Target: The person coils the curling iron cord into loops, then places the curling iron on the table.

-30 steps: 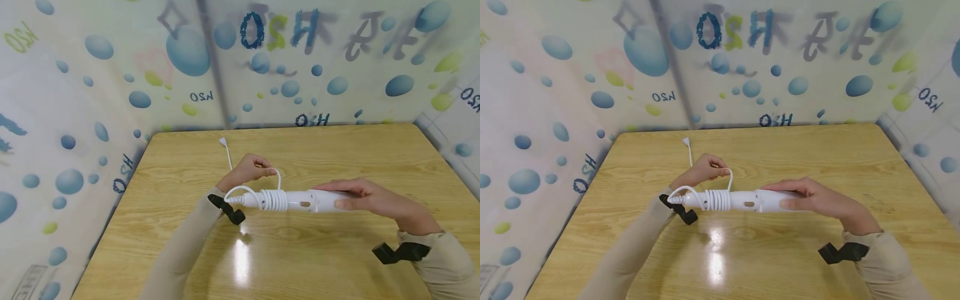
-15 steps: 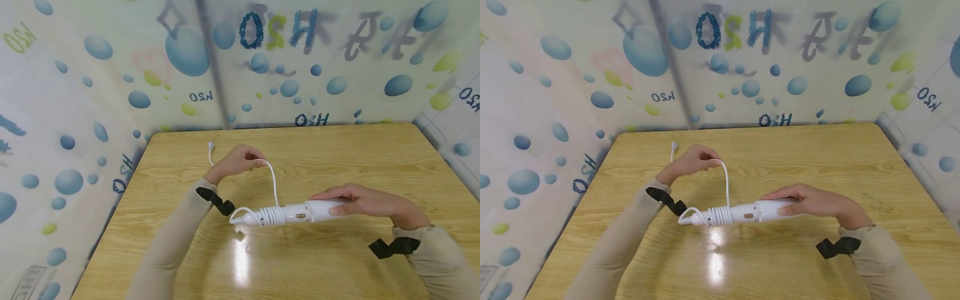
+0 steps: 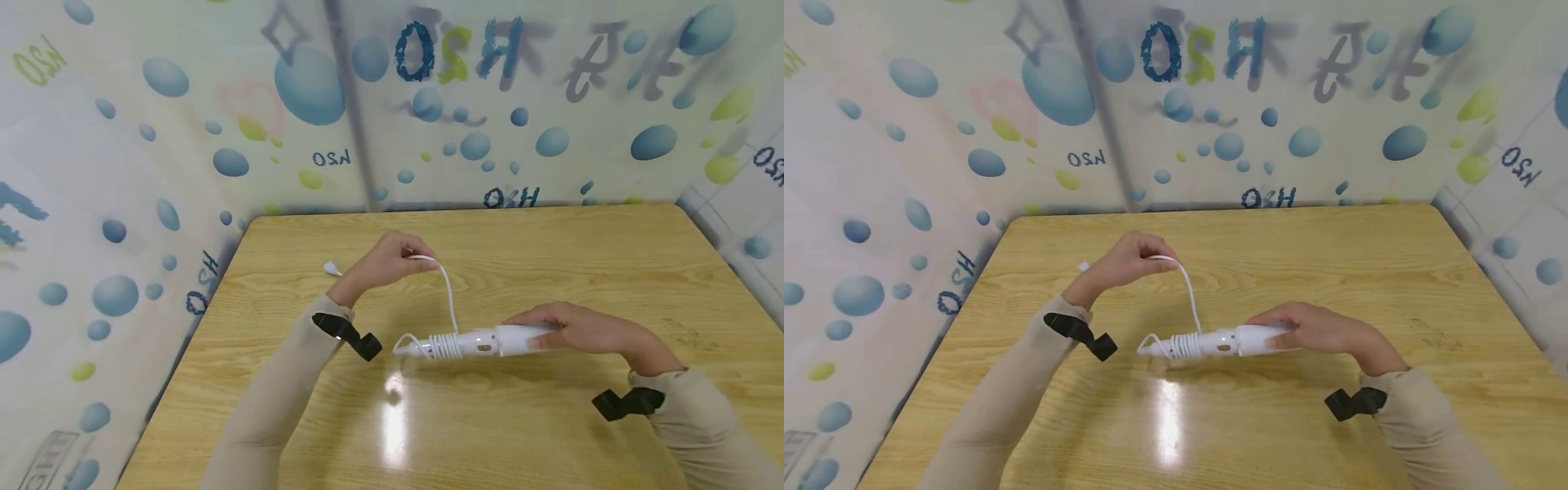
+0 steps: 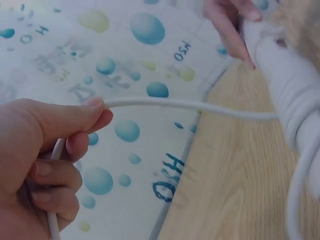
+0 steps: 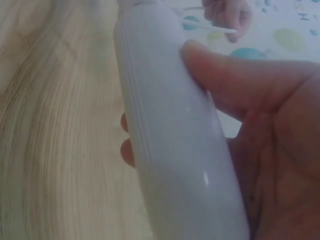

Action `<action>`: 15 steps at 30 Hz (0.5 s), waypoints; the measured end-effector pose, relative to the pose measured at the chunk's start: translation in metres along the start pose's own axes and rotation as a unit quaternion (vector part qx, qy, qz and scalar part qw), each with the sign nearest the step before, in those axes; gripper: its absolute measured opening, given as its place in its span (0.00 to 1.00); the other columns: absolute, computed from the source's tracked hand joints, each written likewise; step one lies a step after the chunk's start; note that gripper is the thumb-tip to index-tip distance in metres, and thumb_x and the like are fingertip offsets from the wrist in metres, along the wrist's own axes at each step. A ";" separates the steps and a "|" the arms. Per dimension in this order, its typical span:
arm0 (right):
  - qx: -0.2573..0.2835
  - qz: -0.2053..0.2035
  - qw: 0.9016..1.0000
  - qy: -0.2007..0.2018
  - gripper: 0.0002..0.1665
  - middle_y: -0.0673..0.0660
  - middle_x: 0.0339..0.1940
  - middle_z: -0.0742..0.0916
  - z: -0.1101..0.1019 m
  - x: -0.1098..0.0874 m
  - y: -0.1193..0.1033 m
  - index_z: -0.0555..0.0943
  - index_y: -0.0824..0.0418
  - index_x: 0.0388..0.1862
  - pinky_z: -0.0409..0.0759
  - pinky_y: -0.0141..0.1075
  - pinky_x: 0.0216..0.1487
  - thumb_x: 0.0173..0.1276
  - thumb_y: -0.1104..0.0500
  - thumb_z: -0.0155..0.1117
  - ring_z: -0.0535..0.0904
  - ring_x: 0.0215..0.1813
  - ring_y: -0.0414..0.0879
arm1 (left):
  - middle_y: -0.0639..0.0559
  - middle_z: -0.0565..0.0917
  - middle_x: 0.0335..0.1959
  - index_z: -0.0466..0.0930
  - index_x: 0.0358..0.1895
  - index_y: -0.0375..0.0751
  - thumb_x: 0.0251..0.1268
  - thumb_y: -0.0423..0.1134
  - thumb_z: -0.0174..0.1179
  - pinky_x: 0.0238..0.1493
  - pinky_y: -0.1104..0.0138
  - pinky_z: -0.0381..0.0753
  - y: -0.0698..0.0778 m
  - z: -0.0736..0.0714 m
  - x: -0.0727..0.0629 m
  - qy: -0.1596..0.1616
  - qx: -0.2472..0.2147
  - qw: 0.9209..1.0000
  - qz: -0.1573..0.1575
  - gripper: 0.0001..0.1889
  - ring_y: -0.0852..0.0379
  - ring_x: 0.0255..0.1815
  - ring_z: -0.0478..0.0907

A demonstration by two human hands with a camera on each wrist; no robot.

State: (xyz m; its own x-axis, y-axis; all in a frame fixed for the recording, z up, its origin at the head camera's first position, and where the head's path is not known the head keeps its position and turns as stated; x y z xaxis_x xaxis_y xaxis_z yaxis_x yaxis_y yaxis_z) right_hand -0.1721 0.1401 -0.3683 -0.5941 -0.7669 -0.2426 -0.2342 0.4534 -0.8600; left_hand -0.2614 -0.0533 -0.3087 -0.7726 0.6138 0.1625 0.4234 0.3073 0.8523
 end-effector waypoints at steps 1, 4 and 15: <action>-0.001 0.001 1.000 0.005 0.26 0.64 0.54 0.76 -0.001 0.001 0.002 0.70 0.67 0.62 0.73 0.36 0.41 0.68 0.58 0.56 0.72 0.45 0.51 | 0.51 0.83 0.31 0.85 0.34 0.35 0.58 0.33 0.62 0.33 0.67 0.74 0.003 0.000 -0.001 0.000 -0.001 1.000 -0.004 0.05 0.58 0.29 0.74; 0.001 0.009 1.000 0.023 0.27 0.67 0.55 0.75 -0.006 0.003 0.009 0.69 0.69 0.63 0.72 0.37 0.40 0.68 0.58 0.56 0.71 0.44 0.51 | 0.52 0.83 0.32 0.85 0.34 0.36 0.59 0.34 0.62 0.32 0.68 0.74 0.012 0.000 -0.005 0.006 -0.003 1.000 -0.018 0.05 0.58 0.29 0.74; 0.032 0.015 0.996 0.081 0.28 0.70 0.55 0.74 -0.018 0.008 0.030 0.65 0.72 0.64 0.73 0.42 0.38 0.69 0.60 0.54 0.72 0.42 0.51 | 0.52 0.83 0.30 0.85 0.34 0.36 0.59 0.35 0.62 0.27 0.69 0.72 0.033 0.013 -0.019 0.038 -0.002 0.998 -0.055 0.06 0.58 0.25 0.72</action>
Point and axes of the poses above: each hand's wrist, its own x-axis towards the middle knuckle, its own z-axis out of the palm, y = z × x, the point moved 9 cm from there along x, towards the middle knuckle
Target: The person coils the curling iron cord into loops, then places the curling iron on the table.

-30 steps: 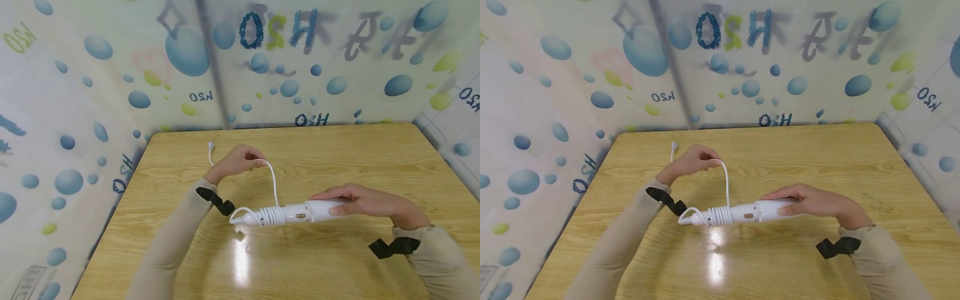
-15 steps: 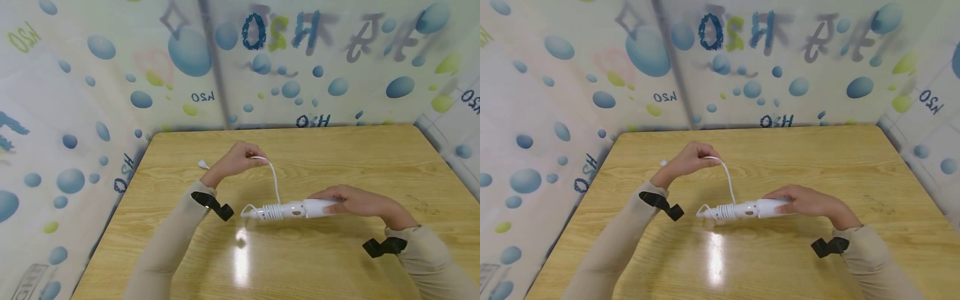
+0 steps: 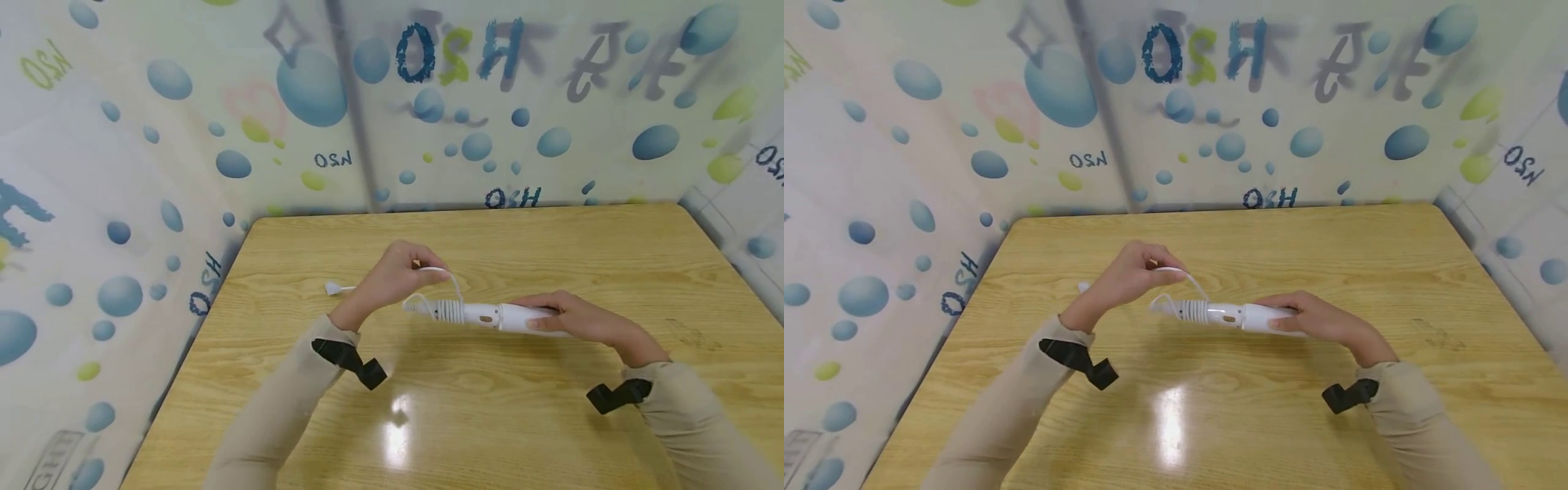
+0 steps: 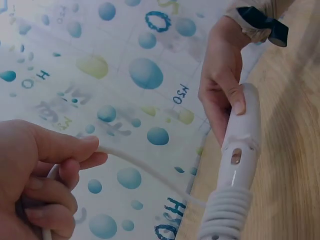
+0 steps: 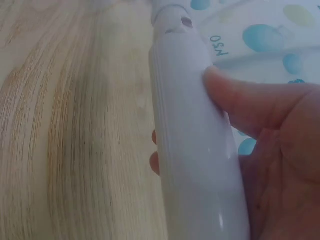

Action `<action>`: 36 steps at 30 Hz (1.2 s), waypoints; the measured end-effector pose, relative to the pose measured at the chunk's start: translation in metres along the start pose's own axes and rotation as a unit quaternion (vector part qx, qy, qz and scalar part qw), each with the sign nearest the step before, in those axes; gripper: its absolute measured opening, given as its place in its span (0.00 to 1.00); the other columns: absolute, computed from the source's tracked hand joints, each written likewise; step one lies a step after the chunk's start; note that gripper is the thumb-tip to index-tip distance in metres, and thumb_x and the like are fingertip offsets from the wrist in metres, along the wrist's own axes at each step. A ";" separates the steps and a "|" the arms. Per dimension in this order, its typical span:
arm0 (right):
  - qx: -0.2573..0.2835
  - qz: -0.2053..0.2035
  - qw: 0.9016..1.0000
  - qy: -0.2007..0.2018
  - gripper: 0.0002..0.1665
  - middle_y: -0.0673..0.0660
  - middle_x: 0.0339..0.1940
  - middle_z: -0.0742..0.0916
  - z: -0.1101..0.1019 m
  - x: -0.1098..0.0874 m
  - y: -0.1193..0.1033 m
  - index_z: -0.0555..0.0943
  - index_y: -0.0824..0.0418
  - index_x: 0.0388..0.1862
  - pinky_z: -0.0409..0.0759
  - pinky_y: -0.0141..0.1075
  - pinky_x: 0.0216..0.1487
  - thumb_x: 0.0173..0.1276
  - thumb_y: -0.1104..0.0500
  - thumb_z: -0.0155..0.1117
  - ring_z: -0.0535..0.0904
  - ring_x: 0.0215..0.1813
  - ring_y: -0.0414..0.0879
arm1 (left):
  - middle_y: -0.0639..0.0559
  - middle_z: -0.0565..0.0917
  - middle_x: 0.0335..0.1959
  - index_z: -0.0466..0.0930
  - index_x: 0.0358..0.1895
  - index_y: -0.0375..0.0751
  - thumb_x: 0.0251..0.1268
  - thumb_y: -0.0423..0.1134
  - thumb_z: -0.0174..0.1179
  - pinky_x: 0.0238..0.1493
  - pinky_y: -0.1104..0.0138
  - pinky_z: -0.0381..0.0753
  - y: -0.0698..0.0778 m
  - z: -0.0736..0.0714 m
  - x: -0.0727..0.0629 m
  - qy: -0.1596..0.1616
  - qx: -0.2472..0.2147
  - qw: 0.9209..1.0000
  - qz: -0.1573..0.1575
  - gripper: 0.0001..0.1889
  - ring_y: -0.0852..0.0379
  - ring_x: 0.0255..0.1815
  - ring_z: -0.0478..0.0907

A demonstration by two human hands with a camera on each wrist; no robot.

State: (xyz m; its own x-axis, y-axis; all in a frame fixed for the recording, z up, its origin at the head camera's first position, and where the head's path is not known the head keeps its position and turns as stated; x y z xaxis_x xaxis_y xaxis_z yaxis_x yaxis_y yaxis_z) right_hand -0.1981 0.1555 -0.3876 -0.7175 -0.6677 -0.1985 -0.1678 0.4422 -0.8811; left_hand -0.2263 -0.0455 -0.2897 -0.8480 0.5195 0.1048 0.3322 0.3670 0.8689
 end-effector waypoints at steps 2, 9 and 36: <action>-0.002 -0.001 1.000 0.011 0.28 0.69 0.55 0.75 -0.001 0.002 -0.001 0.65 0.72 0.64 0.73 0.43 0.39 0.69 0.60 0.54 0.72 0.41 0.51 | 0.52 0.82 0.29 0.85 0.34 0.36 0.58 0.34 0.62 0.26 0.69 0.72 0.001 0.002 -0.002 0.014 -0.002 1.000 -0.005 0.05 0.59 0.25 0.73; -0.043 0.028 0.994 0.098 0.27 0.71 0.59 0.71 -0.011 0.005 -0.002 0.65 0.67 0.65 0.72 0.43 0.42 0.70 0.60 0.54 0.71 0.49 0.56 | 0.54 0.82 0.26 0.86 0.33 0.37 0.57 0.33 0.64 0.19 0.72 0.66 0.006 0.014 -0.009 0.051 0.011 0.999 0.007 0.04 0.62 0.19 0.66; -0.050 -0.005 0.940 0.337 0.28 0.68 0.63 0.70 -0.067 -0.035 -0.037 0.64 0.59 0.68 0.69 0.22 0.35 0.71 0.56 0.52 0.68 0.49 0.44 | 0.46 0.73 0.20 0.75 0.57 0.35 0.66 0.35 0.54 0.17 0.71 0.63 -0.031 0.034 -0.014 0.057 -0.131 0.989 0.033 0.17 0.56 0.20 0.69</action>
Point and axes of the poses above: each hand's wrist, its own x-axis towards the middle knuckle, its own z-axis out of the palm, y = z × x, the point moved 9 cm from there along x, towards the middle knuckle
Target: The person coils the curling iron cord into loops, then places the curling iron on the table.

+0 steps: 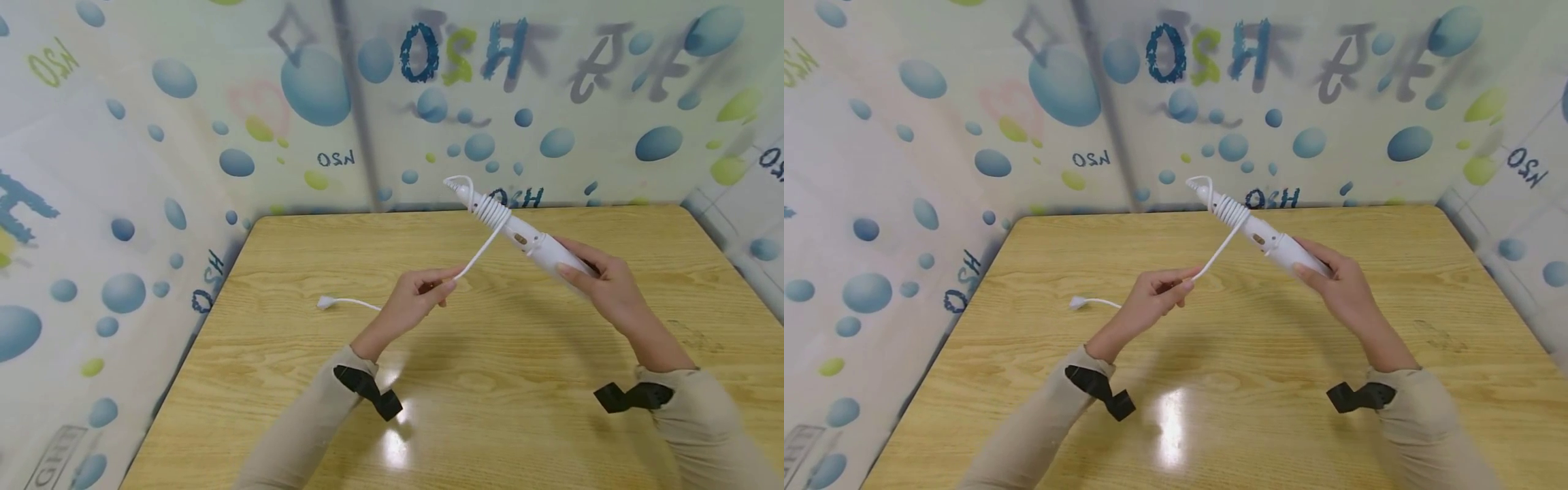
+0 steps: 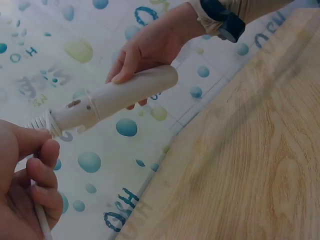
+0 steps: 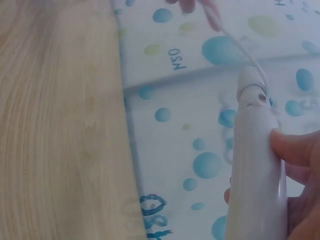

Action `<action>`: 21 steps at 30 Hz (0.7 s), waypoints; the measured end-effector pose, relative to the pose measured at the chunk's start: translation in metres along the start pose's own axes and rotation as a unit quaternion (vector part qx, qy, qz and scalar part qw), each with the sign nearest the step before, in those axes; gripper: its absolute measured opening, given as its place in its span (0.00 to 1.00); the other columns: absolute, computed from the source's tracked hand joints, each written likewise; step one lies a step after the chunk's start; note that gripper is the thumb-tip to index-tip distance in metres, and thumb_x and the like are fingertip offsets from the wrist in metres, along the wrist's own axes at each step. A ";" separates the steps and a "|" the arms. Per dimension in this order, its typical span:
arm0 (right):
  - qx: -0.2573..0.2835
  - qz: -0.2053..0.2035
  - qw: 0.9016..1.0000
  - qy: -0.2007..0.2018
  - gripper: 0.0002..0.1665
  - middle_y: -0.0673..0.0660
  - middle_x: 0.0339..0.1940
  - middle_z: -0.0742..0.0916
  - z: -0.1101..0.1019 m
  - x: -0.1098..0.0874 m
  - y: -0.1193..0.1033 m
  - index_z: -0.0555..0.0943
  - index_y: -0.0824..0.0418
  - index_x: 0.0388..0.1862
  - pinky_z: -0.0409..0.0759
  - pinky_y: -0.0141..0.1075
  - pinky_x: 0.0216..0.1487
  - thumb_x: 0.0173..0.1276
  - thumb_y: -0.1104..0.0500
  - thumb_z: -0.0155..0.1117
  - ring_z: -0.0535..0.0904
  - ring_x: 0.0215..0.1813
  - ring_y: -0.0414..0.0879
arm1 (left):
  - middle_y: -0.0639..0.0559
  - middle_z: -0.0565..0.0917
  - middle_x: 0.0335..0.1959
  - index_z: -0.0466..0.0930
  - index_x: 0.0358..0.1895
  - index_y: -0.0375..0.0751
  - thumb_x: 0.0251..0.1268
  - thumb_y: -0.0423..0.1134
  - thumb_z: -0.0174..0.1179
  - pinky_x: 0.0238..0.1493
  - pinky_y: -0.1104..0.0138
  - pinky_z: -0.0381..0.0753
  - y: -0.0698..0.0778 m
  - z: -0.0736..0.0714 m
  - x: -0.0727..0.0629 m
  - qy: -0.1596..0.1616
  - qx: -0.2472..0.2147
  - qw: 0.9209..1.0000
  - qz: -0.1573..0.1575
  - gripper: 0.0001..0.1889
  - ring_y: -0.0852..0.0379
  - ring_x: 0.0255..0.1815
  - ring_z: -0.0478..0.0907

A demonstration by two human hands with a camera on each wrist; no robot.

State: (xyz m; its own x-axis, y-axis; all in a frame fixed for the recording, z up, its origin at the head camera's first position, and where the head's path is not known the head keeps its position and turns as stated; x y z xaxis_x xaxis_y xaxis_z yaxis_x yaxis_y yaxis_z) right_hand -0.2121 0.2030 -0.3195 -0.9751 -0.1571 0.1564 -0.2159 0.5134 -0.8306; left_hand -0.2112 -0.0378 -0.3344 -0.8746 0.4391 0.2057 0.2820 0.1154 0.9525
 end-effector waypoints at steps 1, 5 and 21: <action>-0.001 -0.001 1.000 0.004 0.27 0.68 0.62 0.70 -0.001 -0.001 -0.002 0.64 0.58 0.68 0.69 0.22 0.35 0.71 0.56 0.53 0.68 0.48 0.42 | 0.44 0.74 0.20 0.74 0.57 0.35 0.66 0.34 0.54 0.17 0.71 0.62 -0.003 -0.001 0.000 -0.002 -0.012 1.000 -0.001 0.17 0.57 0.19 0.68; 0.005 -0.004 1.000 0.013 0.27 0.67 0.62 0.70 -0.005 -0.003 -0.009 0.65 0.57 0.68 0.69 0.23 0.35 0.71 0.57 0.53 0.68 0.47 0.40 | 0.40 0.74 0.20 0.72 0.59 0.34 0.68 0.32 0.51 0.16 0.71 0.61 -0.009 -0.001 0.003 -0.020 -0.060 0.998 0.000 0.17 0.61 0.15 0.62; 0.072 -0.024 0.997 -0.013 0.26 0.38 0.55 0.74 0.000 -0.010 -0.030 0.66 0.52 0.67 0.72 0.27 0.37 0.71 0.58 0.52 0.72 0.46 0.40 | 0.56 0.82 0.26 0.79 0.51 0.31 0.65 0.33 0.55 0.21 0.72 0.67 -0.040 -0.017 0.023 0.014 -0.075 0.995 -0.057 0.14 0.60 0.19 0.71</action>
Point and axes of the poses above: each hand's wrist, its own x-axis towards the middle knuckle, its own z-axis out of the palm, y = z × x, the point moved 9 cm from there along x, towards the middle knuckle
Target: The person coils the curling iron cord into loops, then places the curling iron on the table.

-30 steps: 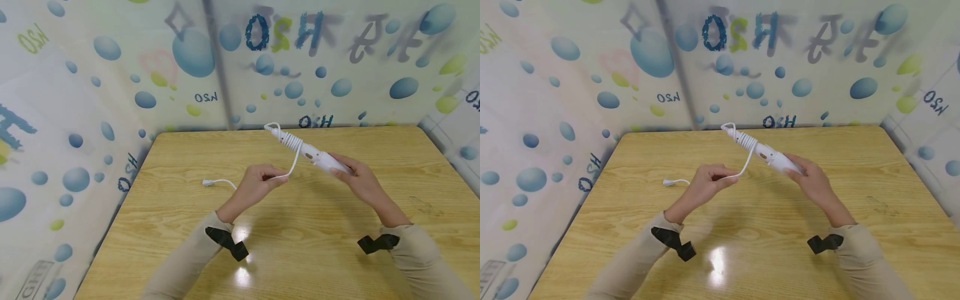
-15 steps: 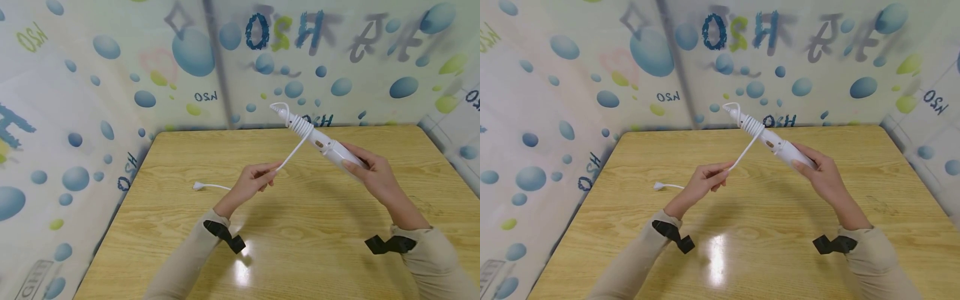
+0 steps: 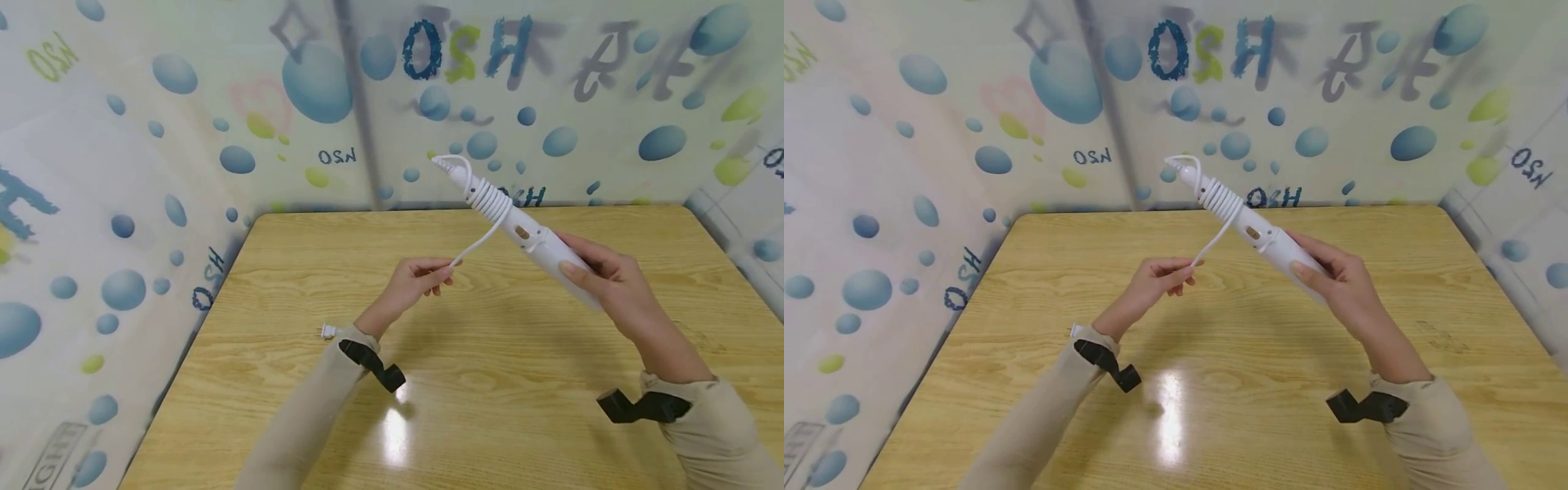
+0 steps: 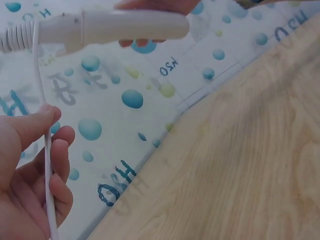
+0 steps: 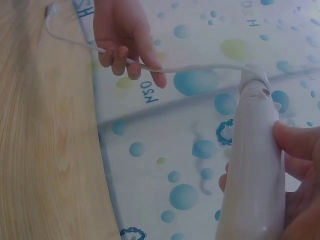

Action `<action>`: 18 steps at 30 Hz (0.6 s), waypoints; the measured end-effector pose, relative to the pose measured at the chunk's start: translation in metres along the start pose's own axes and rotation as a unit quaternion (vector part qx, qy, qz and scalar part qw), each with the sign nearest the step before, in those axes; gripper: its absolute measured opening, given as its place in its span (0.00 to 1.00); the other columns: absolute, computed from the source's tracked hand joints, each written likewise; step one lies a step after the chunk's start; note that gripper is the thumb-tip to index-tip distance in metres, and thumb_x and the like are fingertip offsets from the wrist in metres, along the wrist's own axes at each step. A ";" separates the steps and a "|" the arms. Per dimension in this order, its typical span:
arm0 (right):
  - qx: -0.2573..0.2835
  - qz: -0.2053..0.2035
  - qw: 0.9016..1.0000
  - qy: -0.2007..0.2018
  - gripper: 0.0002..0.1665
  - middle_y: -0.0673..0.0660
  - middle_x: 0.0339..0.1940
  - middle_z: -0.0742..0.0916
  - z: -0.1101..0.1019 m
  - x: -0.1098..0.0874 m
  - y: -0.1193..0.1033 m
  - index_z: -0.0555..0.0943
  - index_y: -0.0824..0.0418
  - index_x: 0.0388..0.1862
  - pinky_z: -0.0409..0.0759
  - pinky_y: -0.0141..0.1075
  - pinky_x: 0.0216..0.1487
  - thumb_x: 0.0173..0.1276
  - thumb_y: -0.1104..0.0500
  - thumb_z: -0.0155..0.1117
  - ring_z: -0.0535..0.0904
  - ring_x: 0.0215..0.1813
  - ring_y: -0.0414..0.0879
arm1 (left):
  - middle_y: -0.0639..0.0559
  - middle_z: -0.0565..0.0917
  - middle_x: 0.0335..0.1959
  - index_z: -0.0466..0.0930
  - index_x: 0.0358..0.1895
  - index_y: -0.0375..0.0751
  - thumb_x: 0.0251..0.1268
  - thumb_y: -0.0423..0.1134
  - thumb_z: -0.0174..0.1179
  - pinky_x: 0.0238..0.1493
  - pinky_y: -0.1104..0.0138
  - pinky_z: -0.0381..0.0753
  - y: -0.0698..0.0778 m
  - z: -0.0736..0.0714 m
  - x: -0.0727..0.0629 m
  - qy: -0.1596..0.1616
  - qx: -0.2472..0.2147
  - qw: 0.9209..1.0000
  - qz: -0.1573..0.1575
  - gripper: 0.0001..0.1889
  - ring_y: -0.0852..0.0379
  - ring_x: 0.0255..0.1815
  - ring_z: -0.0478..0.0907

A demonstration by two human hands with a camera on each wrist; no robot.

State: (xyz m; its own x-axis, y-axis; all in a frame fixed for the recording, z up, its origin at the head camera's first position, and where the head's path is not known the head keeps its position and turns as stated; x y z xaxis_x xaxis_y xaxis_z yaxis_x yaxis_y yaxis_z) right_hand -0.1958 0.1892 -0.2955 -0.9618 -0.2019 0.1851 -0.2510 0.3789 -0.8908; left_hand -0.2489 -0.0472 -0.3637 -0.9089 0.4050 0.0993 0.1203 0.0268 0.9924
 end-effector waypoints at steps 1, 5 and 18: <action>0.004 -0.002 1.000 -0.004 0.26 0.38 0.55 0.74 0.000 -0.001 -0.001 0.66 0.52 0.67 0.72 0.27 0.37 0.71 0.58 0.52 0.72 0.46 0.39 | 0.56 0.82 0.25 0.79 0.50 0.30 0.65 0.33 0.55 0.21 0.72 0.66 0.000 -0.001 0.003 0.000 0.000 1.000 -0.001 0.14 0.61 0.18 0.70; 0.018 -0.012 1.000 -0.020 0.25 0.38 0.55 0.74 0.001 -0.004 -0.002 0.67 0.53 0.67 0.72 0.28 0.37 0.71 0.60 0.51 0.73 0.47 0.40 | 0.54 0.81 0.25 0.79 0.50 0.30 0.66 0.34 0.54 0.21 0.71 0.64 -0.003 -0.005 0.012 -0.020 -0.019 1.000 -0.013 0.14 0.61 0.18 0.66; 0.201 -0.012 0.979 -0.013 0.24 0.42 0.54 0.78 -0.011 -0.006 0.006 0.70 0.54 0.65 0.71 0.27 0.39 0.70 0.66 0.50 0.73 0.47 0.39 | 0.48 0.79 0.26 0.72 0.54 0.23 0.70 0.31 0.47 0.19 0.68 0.56 -0.019 -0.018 0.014 -0.128 -0.064 0.988 -0.056 0.16 0.61 0.15 0.59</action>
State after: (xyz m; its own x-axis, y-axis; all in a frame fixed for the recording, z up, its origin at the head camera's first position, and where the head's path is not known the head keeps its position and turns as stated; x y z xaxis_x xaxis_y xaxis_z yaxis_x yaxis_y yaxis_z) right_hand -0.1930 0.2023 -0.2972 -0.9516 -0.2307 0.2030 -0.2058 -0.0122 -0.9785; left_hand -0.2713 -0.0584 -0.3803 -0.7807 0.6247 -0.0163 -0.0410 -0.0252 0.9988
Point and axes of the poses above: each hand's wrist, its own x-axis towards the middle knuckle, its own z-axis out of the palm, y = z × x, the point moved 9 cm from there along x, towards the middle knuckle
